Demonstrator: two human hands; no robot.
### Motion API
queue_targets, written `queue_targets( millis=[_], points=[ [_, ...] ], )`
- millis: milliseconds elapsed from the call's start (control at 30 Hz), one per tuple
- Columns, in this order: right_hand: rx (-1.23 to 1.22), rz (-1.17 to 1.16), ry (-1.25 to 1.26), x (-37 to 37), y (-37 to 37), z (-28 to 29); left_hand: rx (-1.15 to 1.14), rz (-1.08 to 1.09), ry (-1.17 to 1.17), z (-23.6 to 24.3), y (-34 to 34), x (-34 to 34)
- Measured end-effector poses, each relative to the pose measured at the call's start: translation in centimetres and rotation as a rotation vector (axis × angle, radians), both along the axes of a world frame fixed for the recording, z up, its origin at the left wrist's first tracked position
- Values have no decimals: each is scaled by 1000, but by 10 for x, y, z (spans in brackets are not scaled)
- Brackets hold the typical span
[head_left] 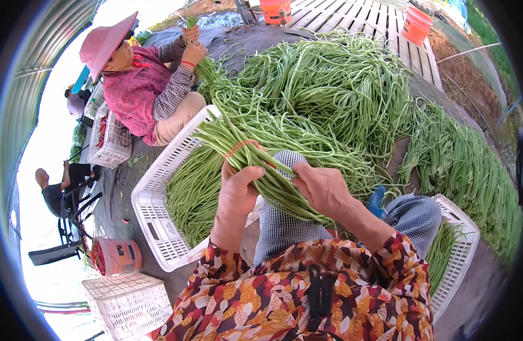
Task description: Bunching yard-long beans and securing them with rubber bands.
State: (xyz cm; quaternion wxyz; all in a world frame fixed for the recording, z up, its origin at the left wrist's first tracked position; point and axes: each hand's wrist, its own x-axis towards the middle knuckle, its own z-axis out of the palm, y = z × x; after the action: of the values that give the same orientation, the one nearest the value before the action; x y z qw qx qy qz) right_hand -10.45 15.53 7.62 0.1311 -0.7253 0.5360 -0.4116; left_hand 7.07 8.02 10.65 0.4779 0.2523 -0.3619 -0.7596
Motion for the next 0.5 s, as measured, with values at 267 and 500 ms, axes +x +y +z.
queue_targets(
  millis=[267, 500],
  points=[
    [-12, -47, 193, 1, 26, -29, 73, 46, 55, -10, -7, 2],
    [301, -412, -739, -46, 42, -38, 25, 143, 68, -4, -24, 20]
  ],
)
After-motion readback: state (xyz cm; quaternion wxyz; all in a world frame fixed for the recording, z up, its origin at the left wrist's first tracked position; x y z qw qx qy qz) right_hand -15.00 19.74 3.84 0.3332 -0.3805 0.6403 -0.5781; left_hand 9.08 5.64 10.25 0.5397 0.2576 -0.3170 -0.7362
